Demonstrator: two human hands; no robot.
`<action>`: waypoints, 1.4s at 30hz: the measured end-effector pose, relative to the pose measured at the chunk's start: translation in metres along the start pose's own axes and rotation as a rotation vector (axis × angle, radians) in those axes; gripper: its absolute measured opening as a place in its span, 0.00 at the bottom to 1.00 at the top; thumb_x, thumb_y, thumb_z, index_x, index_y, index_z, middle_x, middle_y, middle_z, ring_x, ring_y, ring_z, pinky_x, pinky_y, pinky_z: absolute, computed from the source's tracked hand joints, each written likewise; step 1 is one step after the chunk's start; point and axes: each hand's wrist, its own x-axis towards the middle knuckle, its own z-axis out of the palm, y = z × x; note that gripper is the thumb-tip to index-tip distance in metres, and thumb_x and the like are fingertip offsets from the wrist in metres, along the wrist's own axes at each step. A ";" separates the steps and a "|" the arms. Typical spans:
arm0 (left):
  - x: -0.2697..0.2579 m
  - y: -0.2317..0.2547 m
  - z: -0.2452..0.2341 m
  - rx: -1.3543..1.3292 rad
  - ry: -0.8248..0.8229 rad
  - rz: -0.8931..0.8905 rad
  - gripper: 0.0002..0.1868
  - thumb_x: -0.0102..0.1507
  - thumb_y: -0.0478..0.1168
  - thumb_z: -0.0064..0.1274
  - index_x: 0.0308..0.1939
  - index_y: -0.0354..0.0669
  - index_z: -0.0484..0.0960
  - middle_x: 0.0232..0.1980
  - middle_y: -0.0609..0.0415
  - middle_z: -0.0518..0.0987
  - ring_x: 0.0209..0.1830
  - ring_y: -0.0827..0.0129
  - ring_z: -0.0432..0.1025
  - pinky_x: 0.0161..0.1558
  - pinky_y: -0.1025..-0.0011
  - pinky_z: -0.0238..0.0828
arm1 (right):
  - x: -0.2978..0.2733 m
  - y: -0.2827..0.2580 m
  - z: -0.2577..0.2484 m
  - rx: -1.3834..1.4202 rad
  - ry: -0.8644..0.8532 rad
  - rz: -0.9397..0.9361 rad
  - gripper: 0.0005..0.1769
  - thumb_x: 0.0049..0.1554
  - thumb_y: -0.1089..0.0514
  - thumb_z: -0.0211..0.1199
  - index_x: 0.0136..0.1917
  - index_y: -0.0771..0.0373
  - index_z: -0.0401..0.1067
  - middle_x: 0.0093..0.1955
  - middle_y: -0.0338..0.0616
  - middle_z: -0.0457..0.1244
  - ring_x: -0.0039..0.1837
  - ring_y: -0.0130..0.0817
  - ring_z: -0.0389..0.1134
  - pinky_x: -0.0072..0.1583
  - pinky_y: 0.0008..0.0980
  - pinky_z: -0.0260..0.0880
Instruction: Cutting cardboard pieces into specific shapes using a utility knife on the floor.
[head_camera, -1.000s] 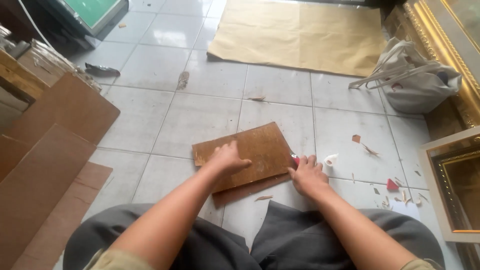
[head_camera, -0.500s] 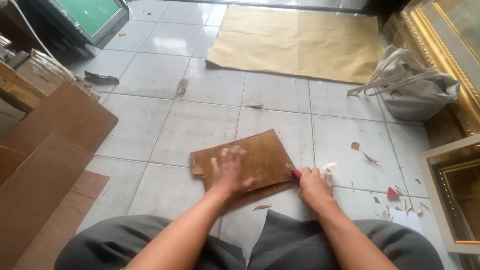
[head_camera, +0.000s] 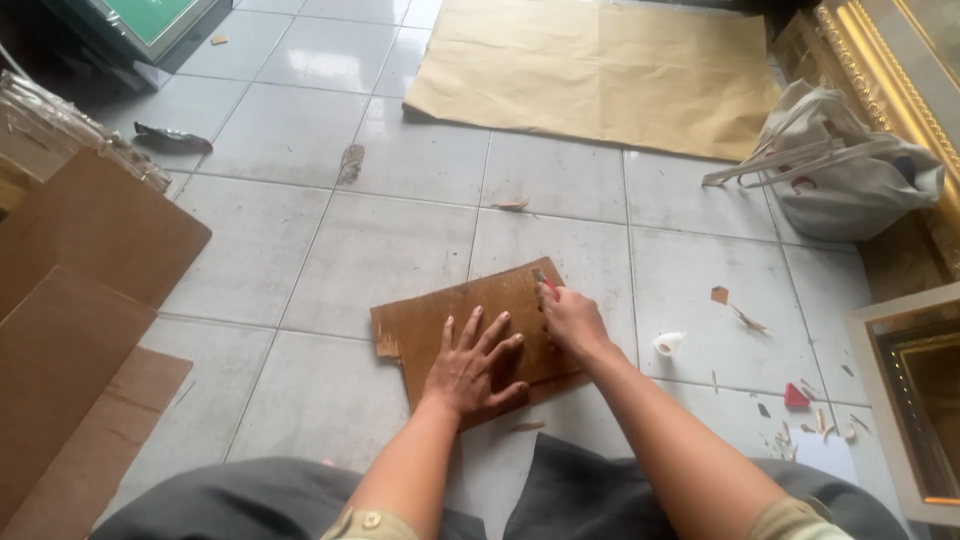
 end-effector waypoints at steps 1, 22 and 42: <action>0.004 -0.001 -0.002 0.001 0.003 0.001 0.43 0.67 0.77 0.41 0.84 0.75 0.62 0.93 0.61 0.52 0.93 0.45 0.43 0.85 0.29 0.38 | 0.012 -0.005 0.002 0.000 0.003 -0.002 0.35 0.71 0.32 0.47 0.58 0.59 0.85 0.47 0.55 0.77 0.55 0.56 0.81 0.63 0.53 0.78; -0.004 0.008 -0.020 -0.107 0.025 -0.102 0.39 0.66 0.77 0.46 0.80 0.80 0.69 0.91 0.66 0.56 0.93 0.48 0.45 0.82 0.22 0.36 | 0.050 -0.027 0.017 -0.354 -0.096 0.070 0.44 0.69 0.28 0.43 0.75 0.65 0.77 0.73 0.63 0.71 0.77 0.60 0.71 0.77 0.53 0.70; 0.000 0.017 -0.016 -0.159 0.011 -0.171 0.37 0.64 0.78 0.49 0.77 0.85 0.70 0.91 0.73 0.58 0.94 0.54 0.44 0.82 0.17 0.35 | -0.091 0.059 0.012 -0.346 -0.149 0.185 0.49 0.66 0.25 0.41 0.71 0.67 0.80 0.69 0.64 0.73 0.75 0.58 0.73 0.75 0.53 0.73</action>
